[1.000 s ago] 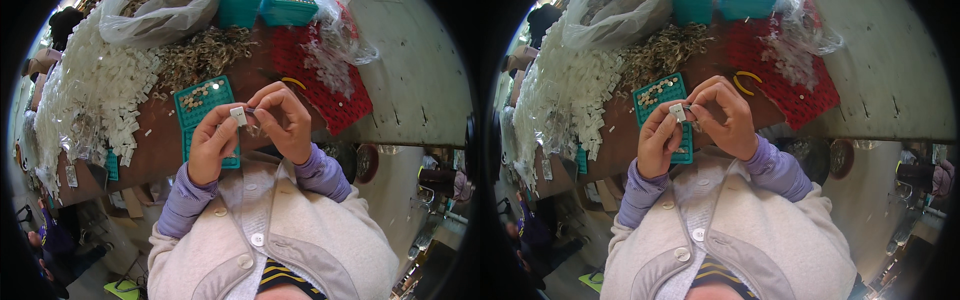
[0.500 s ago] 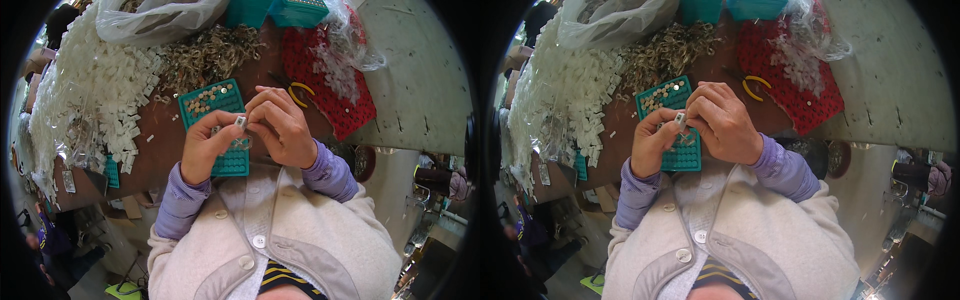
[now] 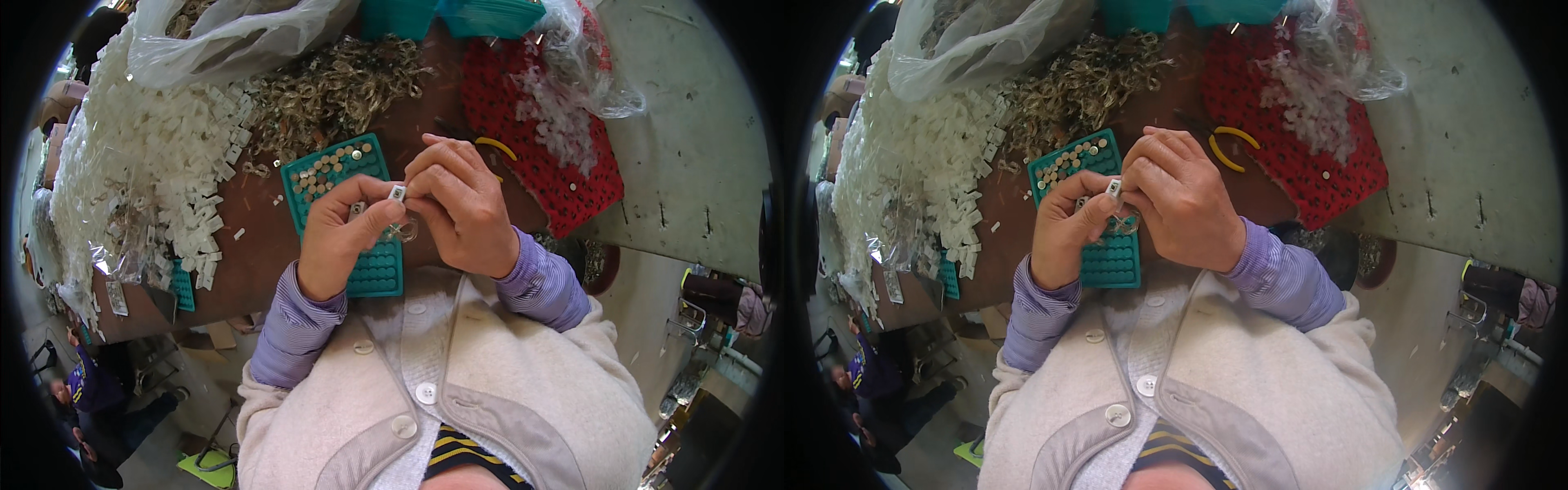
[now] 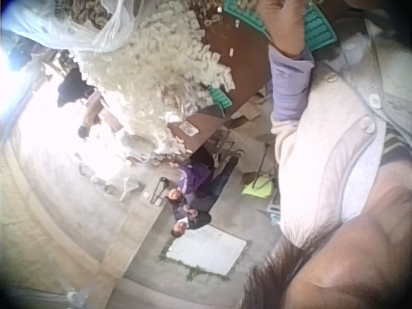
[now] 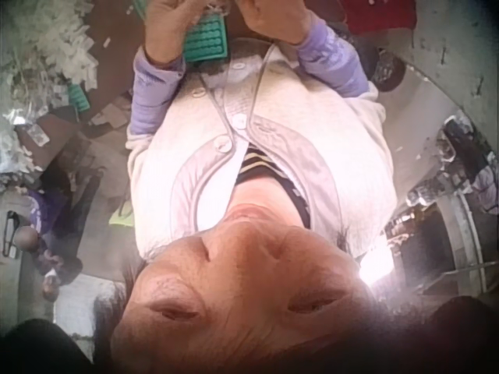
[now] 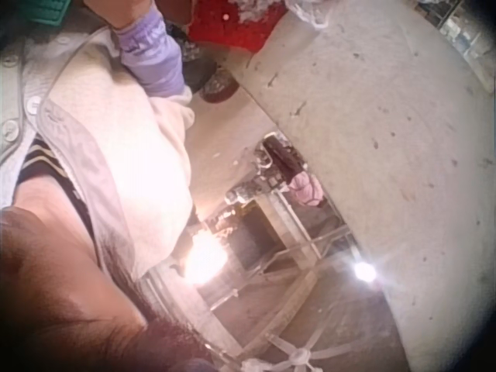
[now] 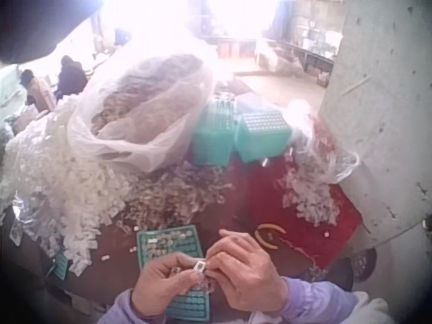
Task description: The person assembles small white plastic housings with metal contacts and wire leads. They repeatedly insert contacts, attach wires, and test the assembly by pressing a button that causes a red LED to light. Completed units are placed into a green tray on the table.
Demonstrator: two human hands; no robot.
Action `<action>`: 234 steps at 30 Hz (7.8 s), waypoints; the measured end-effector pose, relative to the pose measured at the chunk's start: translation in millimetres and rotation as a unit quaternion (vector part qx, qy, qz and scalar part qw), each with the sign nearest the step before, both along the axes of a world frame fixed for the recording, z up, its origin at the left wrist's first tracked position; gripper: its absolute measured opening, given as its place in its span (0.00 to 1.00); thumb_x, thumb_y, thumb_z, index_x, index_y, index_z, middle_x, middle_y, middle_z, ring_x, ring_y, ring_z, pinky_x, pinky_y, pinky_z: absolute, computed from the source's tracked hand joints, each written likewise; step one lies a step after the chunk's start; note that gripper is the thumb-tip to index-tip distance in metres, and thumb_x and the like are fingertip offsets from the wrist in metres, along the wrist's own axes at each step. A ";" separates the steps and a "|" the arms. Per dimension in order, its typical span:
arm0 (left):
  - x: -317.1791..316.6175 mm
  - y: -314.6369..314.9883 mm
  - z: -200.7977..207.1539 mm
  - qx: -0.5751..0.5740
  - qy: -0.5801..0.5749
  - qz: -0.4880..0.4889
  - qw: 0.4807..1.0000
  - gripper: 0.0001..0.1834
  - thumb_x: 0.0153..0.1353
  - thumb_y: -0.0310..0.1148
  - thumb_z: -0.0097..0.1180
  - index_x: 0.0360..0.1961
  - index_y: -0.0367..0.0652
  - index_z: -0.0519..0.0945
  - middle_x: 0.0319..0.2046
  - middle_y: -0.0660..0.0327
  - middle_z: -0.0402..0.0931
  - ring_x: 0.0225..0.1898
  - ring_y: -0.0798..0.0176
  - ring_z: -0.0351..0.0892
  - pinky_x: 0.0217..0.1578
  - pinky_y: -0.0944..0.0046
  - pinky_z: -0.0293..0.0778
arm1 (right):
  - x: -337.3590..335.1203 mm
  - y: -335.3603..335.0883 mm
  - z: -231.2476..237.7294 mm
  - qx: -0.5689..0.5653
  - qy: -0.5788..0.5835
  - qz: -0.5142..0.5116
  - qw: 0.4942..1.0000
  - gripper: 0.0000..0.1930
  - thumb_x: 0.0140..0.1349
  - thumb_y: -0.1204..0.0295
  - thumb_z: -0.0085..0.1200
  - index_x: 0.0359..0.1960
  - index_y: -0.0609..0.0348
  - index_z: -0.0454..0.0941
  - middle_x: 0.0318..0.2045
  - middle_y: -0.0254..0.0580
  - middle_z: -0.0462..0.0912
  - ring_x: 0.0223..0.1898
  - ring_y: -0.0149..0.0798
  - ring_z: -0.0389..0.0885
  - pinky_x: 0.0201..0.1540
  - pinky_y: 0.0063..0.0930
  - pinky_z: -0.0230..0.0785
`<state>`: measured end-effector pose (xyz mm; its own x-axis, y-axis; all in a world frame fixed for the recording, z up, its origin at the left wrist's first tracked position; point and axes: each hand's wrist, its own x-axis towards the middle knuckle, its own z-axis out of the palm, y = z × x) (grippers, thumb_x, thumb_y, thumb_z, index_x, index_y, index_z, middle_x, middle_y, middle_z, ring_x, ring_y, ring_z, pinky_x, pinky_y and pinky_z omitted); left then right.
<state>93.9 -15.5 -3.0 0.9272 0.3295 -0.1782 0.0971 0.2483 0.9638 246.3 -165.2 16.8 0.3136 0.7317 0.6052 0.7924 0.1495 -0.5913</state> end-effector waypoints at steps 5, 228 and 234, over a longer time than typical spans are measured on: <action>2.7 6.2 -7.1 -0.246 -0.052 0.077 0.965 0.16 0.80 0.45 0.57 0.50 0.44 0.84 0.40 0.64 0.86 0.30 0.77 0.73 0.25 0.73 0.63 | 21.9 21.8 -6.2 0.010 0.005 -0.011 1.000 0.09 0.60 0.72 0.72 0.35 0.59 0.83 0.36 0.43 0.84 0.40 0.49 0.84 0.52 0.45 0.74; -89.5 -2.6 -12.2 -0.041 -0.022 0.152 0.987 0.15 0.71 0.26 0.70 0.56 0.35 0.86 0.43 0.65 0.88 0.42 0.76 0.82 0.43 0.73 0.79 | -77.4 44.7 -19.8 0.075 0.002 0.059 0.995 0.13 0.58 0.85 0.69 0.44 0.61 0.88 0.35 0.42 0.85 0.35 0.44 0.86 0.38 0.36 0.80; -93.4 12.9 -10.1 -0.118 -0.011 0.167 0.979 0.12 0.77 0.33 0.64 0.54 0.38 0.86 0.42 0.63 0.89 0.32 0.83 0.74 0.28 0.79 0.68 | -63.2 55.8 -26.0 0.014 0.200 0.062 0.978 0.12 0.59 0.83 0.68 0.45 0.60 0.88 0.37 0.47 0.86 0.38 0.48 0.87 0.41 0.36 0.81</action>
